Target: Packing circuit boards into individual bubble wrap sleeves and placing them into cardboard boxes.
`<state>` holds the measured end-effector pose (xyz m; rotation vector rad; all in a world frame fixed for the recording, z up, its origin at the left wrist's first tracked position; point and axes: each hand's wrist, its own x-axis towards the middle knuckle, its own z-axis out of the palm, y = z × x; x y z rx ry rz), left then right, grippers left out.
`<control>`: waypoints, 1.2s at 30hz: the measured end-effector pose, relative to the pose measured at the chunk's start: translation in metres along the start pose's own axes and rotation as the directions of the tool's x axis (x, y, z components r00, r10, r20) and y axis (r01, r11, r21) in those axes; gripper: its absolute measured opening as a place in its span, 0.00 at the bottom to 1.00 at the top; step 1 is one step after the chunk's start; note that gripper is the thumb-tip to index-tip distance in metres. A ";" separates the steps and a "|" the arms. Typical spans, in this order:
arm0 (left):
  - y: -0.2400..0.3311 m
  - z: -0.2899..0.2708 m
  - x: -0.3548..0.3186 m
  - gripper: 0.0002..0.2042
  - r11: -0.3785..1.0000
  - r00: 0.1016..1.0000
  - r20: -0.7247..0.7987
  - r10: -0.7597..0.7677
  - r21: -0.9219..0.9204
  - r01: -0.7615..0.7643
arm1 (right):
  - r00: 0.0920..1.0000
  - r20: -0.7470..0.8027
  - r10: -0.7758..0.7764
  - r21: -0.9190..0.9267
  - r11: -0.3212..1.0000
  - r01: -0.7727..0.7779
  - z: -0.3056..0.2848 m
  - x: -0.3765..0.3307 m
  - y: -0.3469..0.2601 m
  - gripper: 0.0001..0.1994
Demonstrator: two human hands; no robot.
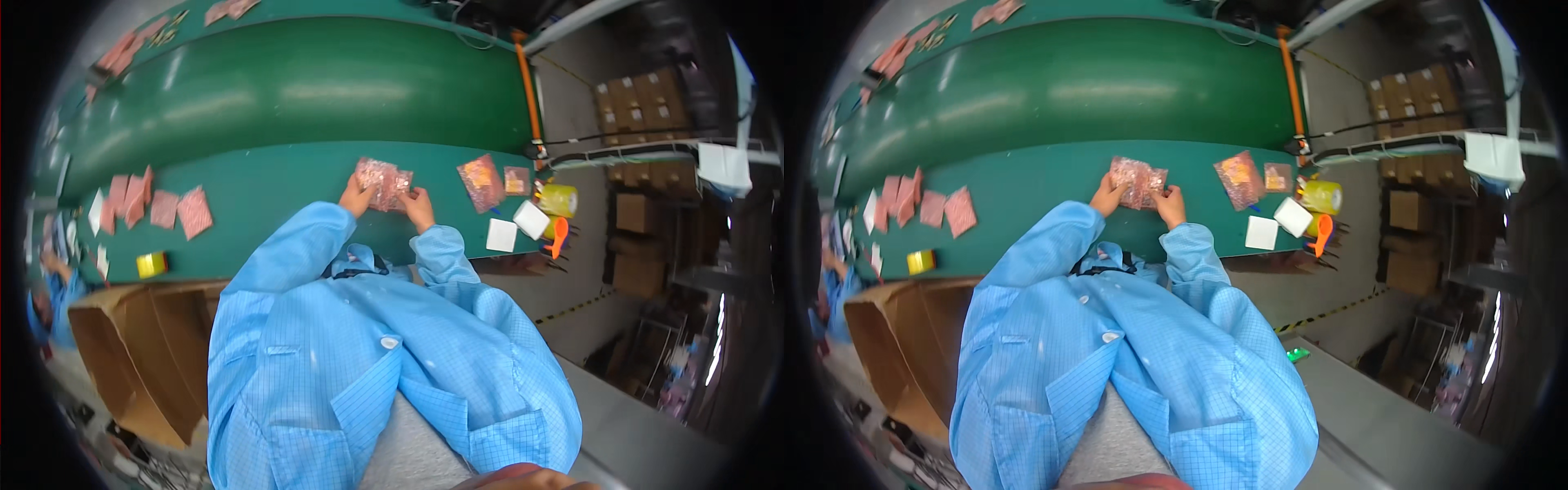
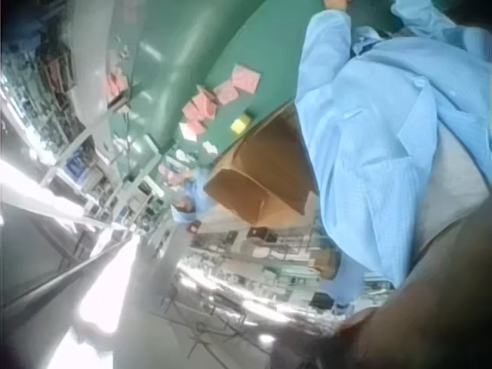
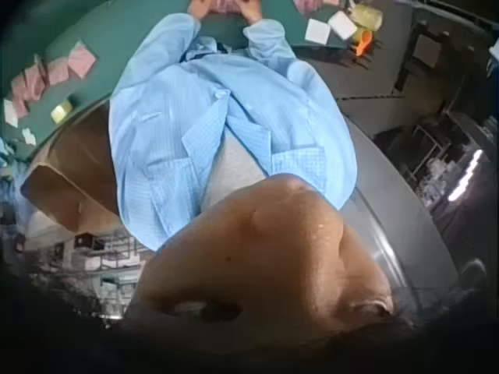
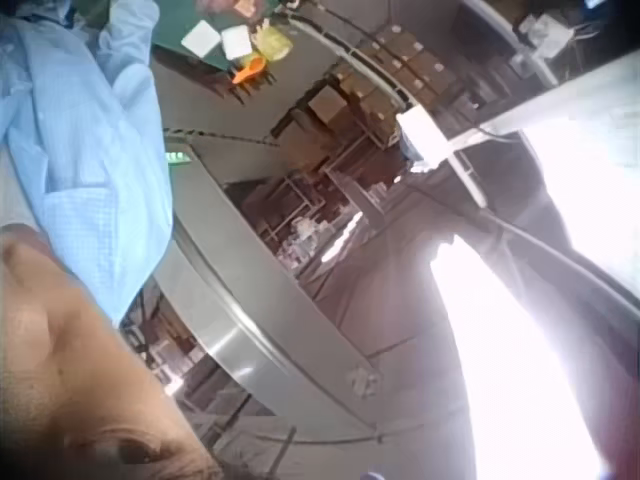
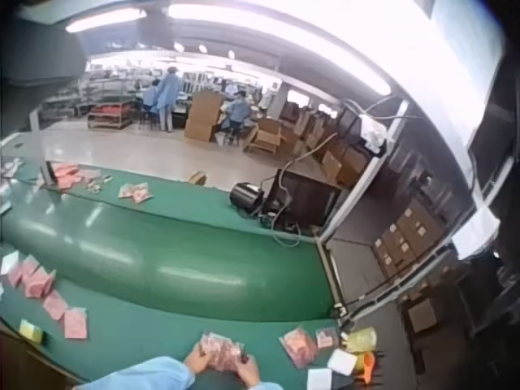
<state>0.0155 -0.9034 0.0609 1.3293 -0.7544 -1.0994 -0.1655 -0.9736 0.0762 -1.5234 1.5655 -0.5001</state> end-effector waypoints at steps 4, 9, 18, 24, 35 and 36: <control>-0.026 -0.102 -0.033 0.34 0.930 0.960 -0.096 -0.264 0.237 0.280 | 0.952 -0.295 -0.078 -0.288 0.957 -0.011 0.037 -0.050 -0.079 0.27; 0.019 -0.189 -0.051 0.22 0.981 0.960 -0.245 -0.134 0.101 0.163 | 0.900 -0.198 -0.389 -0.406 0.868 0.285 0.063 -0.053 -0.163 0.23; 0.076 -0.462 -0.113 0.16 0.807 0.471 -0.800 0.372 0.529 0.262 | 0.686 0.638 -0.350 0.006 0.893 0.450 0.247 0.004 -0.323 0.20; 0.076 -0.520 -0.090 0.18 0.722 0.360 -0.848 0.390 0.524 0.452 | 0.560 0.798 -0.221 -0.193 0.787 0.586 0.397 0.095 -0.437 0.23; 0.037 -0.537 -0.082 0.12 0.681 0.308 -0.892 0.332 0.453 0.576 | 0.495 0.592 -0.636 -0.045 0.587 0.808 0.750 0.280 -0.575 0.34; 0.031 -0.535 -0.077 0.11 0.691 0.301 -0.891 0.341 0.454 0.562 | 0.493 0.581 -0.648 -0.043 0.581 0.813 0.772 0.300 -0.591 0.34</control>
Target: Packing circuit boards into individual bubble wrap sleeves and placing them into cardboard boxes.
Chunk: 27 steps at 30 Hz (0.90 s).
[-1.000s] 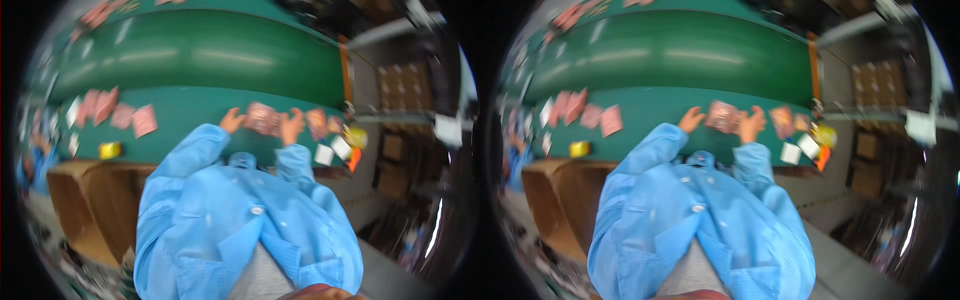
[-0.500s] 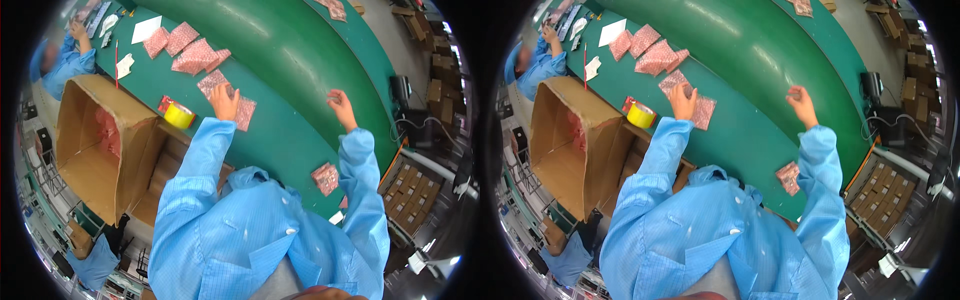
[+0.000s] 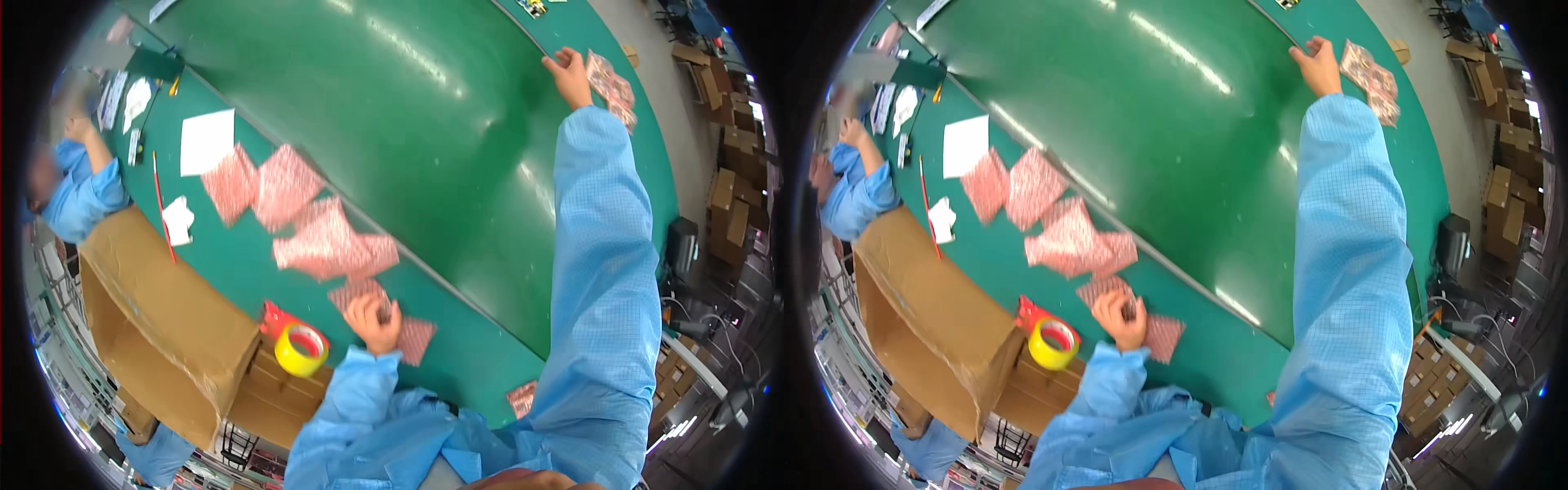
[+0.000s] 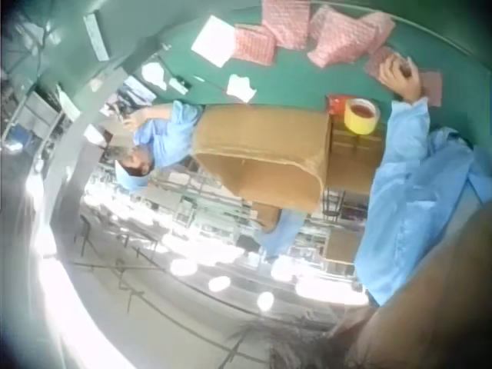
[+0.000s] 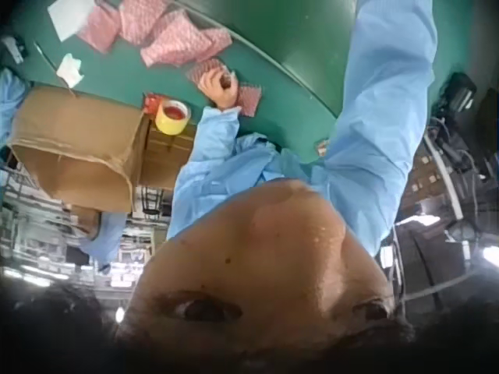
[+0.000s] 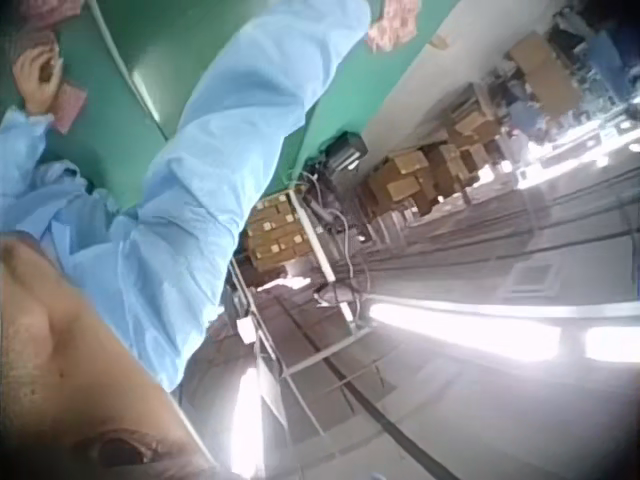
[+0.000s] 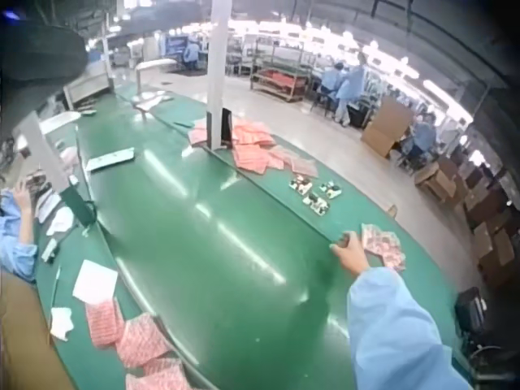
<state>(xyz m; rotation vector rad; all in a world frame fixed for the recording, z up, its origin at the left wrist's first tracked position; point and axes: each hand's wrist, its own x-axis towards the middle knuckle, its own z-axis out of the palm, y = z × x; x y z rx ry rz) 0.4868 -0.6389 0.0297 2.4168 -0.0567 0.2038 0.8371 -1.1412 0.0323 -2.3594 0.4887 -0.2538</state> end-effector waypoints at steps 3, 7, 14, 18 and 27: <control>-0.003 -0.009 -0.001 0.11 0.999 0.997 0.077 -0.019 -0.031 0.021 | 0.968 -0.215 -0.131 -0.224 0.971 0.082 0.030 0.065 0.009 0.40; -0.008 -0.004 -0.004 0.19 0.998 0.995 0.097 0.010 -0.062 -0.004 | 0.947 -0.311 -0.081 -0.311 0.950 -0.020 0.058 0.110 0.002 0.40; -0.011 -0.005 -0.004 0.14 0.996 0.997 0.064 0.053 -0.081 -0.048 | 0.950 -0.313 0.008 -0.230 0.969 -0.084 0.046 0.017 -0.024 0.37; 0.014 0.009 -0.001 0.12 0.975 0.994 0.048 0.097 -0.207 -0.085 | 0.983 -0.048 0.177 0.473 0.871 -0.134 -0.002 -0.142 -0.028 0.28; -0.024 -0.009 -0.006 0.06 0.958 0.974 0.063 0.219 -0.202 -0.203 | 0.961 0.208 0.184 0.124 0.969 -0.212 -0.045 -0.622 -0.086 0.38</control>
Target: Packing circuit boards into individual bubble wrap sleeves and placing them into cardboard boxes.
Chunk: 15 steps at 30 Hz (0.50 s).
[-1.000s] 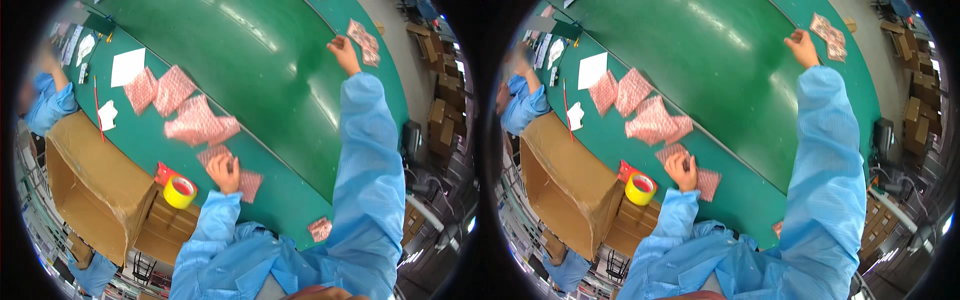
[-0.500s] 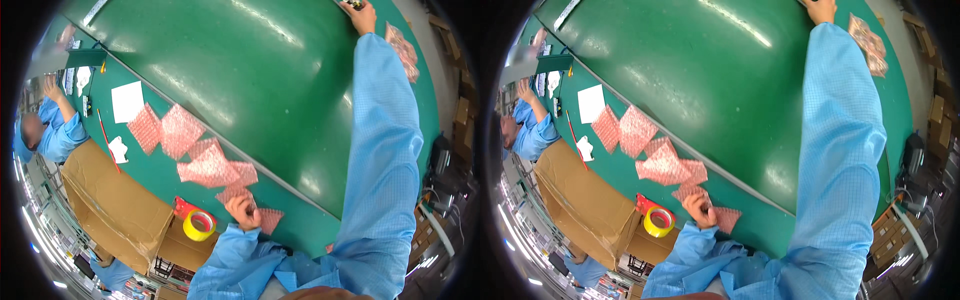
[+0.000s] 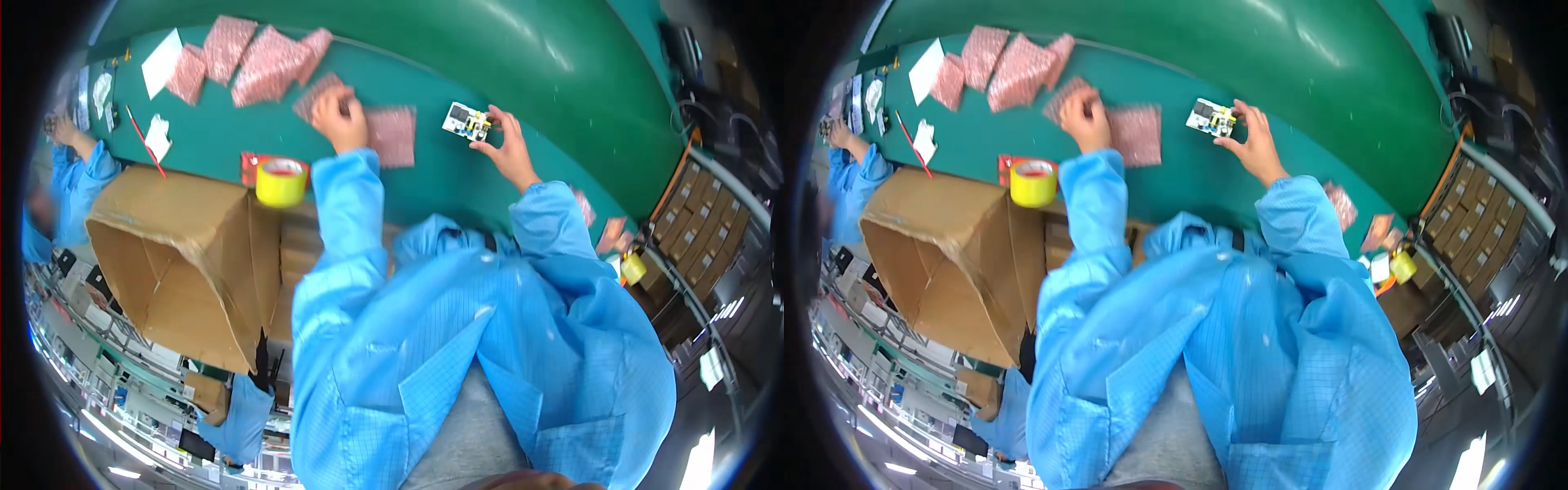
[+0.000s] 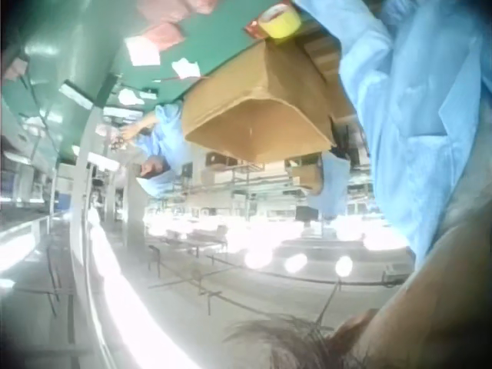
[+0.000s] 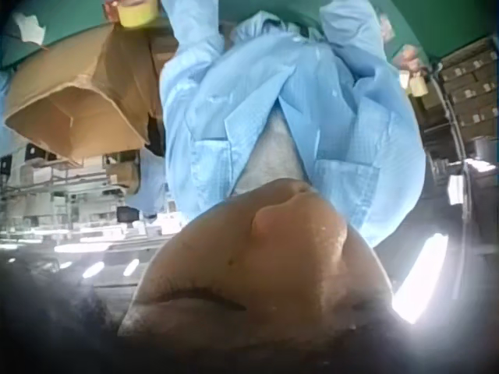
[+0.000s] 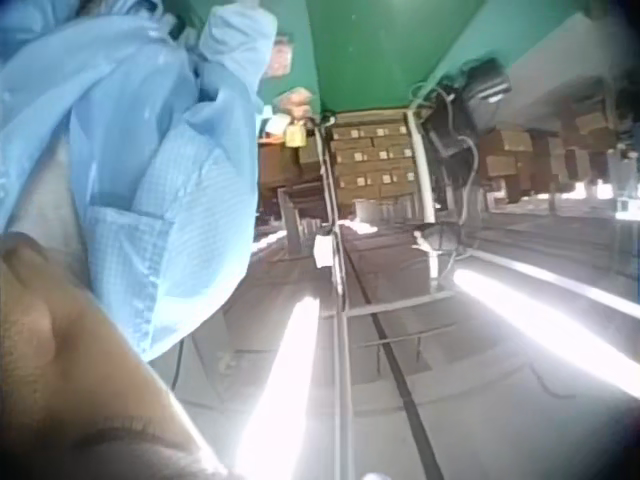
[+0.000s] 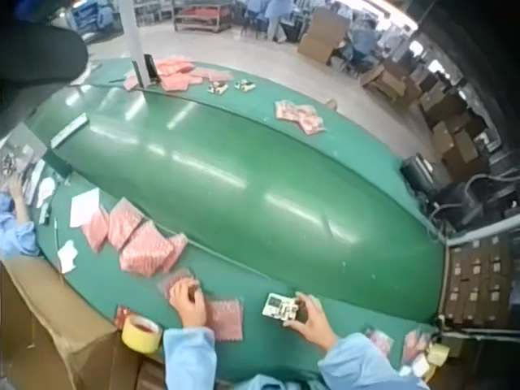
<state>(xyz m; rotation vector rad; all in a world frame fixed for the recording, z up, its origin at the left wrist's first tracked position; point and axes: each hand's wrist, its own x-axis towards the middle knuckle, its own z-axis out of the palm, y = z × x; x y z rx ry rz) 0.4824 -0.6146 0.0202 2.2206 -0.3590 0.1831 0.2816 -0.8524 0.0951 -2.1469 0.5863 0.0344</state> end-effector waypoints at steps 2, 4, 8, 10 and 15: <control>0.004 -0.015 0.003 0.11 0.999 0.983 0.183 -0.024 -0.031 0.031 | 0.999 -0.040 0.004 -0.130 0.991 -0.009 0.001 -0.068 0.019 0.40; 0.010 -0.015 -0.007 0.12 0.988 0.983 0.134 0.127 0.066 -0.137 | 0.992 -0.110 0.067 -0.091 0.993 -0.077 0.003 -0.116 0.031 0.41; 0.060 -0.024 -0.043 0.15 0.924 0.956 0.176 0.234 0.266 -0.275 | 0.972 -0.187 0.140 -0.057 0.987 -0.153 0.009 -0.169 0.060 0.40; 0.073 -0.025 -0.071 0.15 0.915 0.943 0.302 0.138 0.325 -0.238 | 0.954 -0.229 0.194 -0.037 0.978 -0.207 0.015 -0.176 0.056 0.37; 0.069 -0.021 -0.125 0.11 0.870 0.901 0.416 0.123 0.392 -0.300 | 0.934 -0.165 0.318 0.504 0.841 -0.197 0.021 -0.192 0.095 0.40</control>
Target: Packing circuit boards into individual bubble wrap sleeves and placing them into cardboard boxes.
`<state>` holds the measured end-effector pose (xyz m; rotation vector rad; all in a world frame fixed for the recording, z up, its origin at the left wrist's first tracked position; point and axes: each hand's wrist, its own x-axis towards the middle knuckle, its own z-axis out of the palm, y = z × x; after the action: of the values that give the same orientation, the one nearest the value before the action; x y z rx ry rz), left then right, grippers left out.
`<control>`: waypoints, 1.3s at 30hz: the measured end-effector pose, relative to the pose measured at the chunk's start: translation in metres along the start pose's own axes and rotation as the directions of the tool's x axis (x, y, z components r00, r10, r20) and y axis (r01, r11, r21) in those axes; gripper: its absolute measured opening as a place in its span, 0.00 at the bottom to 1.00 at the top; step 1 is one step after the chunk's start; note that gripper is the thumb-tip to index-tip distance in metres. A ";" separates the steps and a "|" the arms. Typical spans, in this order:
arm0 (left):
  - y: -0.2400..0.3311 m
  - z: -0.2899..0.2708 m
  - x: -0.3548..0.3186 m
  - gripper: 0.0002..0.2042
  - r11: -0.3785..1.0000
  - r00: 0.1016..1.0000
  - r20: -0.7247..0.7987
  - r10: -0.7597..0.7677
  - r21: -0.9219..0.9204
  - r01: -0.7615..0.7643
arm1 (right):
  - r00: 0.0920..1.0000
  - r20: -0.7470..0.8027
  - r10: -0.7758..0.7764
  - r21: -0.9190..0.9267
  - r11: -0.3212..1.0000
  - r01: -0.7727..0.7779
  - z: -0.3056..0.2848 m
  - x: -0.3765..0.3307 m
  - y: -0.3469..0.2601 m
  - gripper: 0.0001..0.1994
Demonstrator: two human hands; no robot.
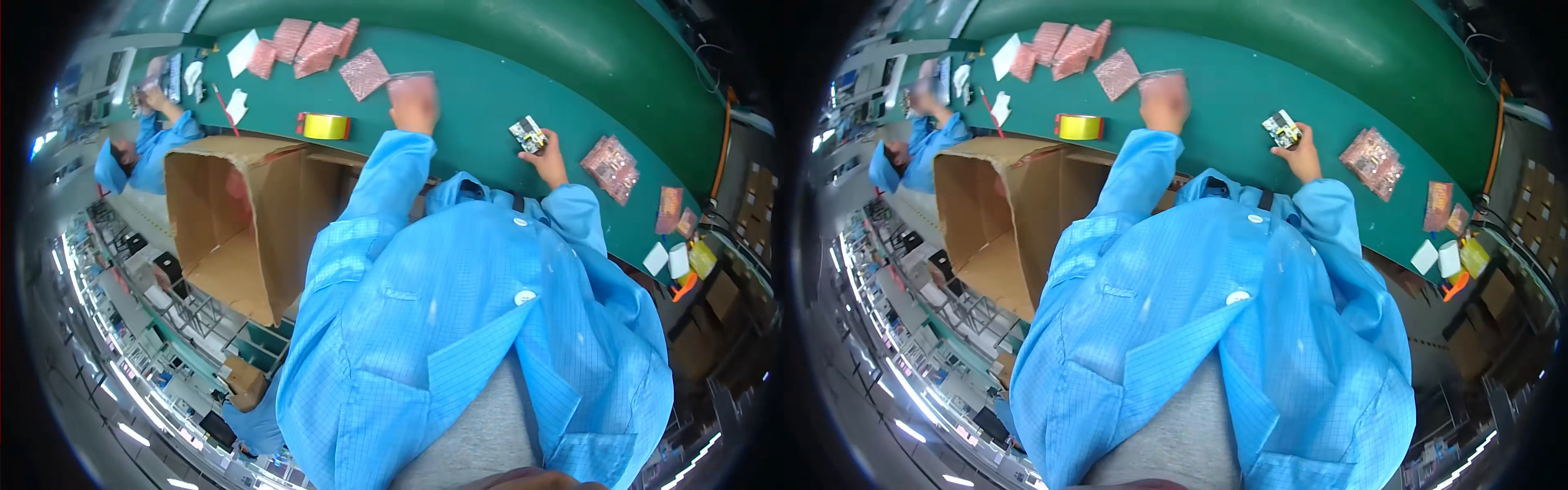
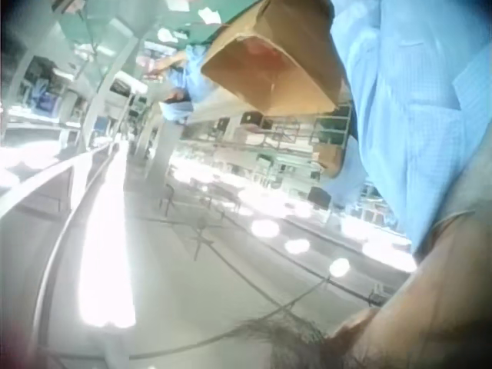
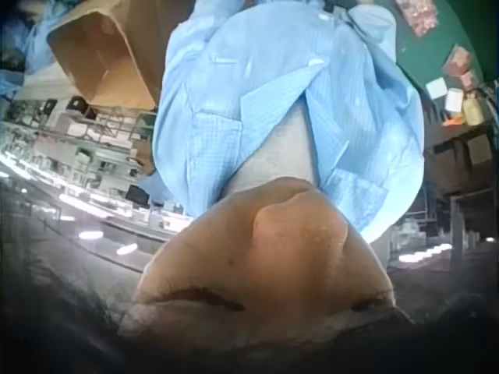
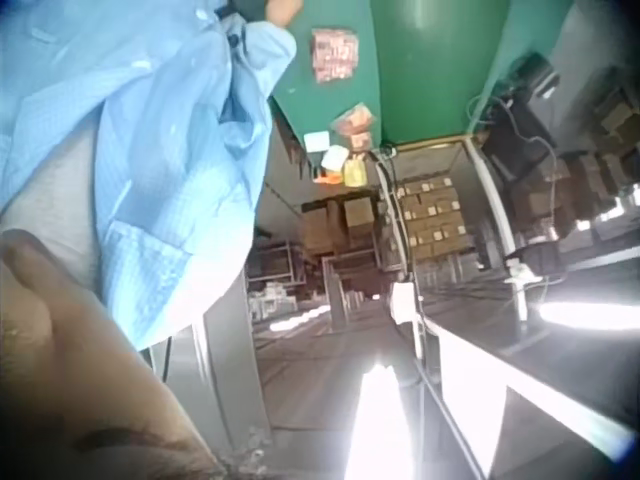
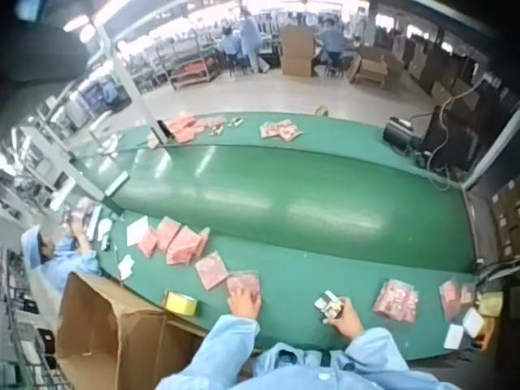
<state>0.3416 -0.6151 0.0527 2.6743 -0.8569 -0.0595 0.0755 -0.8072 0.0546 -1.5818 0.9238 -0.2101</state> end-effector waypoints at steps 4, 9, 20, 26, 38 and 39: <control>-0.007 -0.015 -0.016 0.08 0.995 0.995 -0.012 0.097 -0.008 -0.097 | 0.981 0.041 0.187 0.215 0.958 -0.192 0.015 -0.019 -0.003 0.34; 0.008 -0.037 -0.038 0.04 0.871 0.898 -0.177 0.404 -0.225 -0.436 | 0.971 -0.034 0.236 0.408 0.890 -0.202 0.009 -0.042 0.015 0.31; 0.068 -0.002 -0.056 0.08 0.620 0.656 0.060 0.752 -0.401 -0.675 | 0.940 -0.146 0.308 0.462 0.861 -0.211 -0.016 -0.058 0.034 0.23; 0.105 0.035 -0.047 0.07 0.764 0.750 0.244 0.615 -0.419 -0.490 | 0.969 -0.179 0.172 0.374 0.923 -0.095 -0.011 -0.056 0.006 0.23; 0.095 0.029 -0.051 0.05 0.591 0.913 0.089 0.399 -0.786 -0.182 | 0.994 -0.113 0.008 0.226 0.974 0.018 0.006 -0.038 -0.011 0.23; 0.095 0.027 -0.051 0.05 0.597 0.916 0.091 0.392 -0.782 -0.177 | 0.995 -0.103 0.009 0.229 0.973 0.015 0.007 -0.038 -0.010 0.23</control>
<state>0.2426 -0.6669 0.0546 1.7132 -1.0364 -0.5742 0.0587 -0.7780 0.0751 -1.3688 0.9419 -0.3908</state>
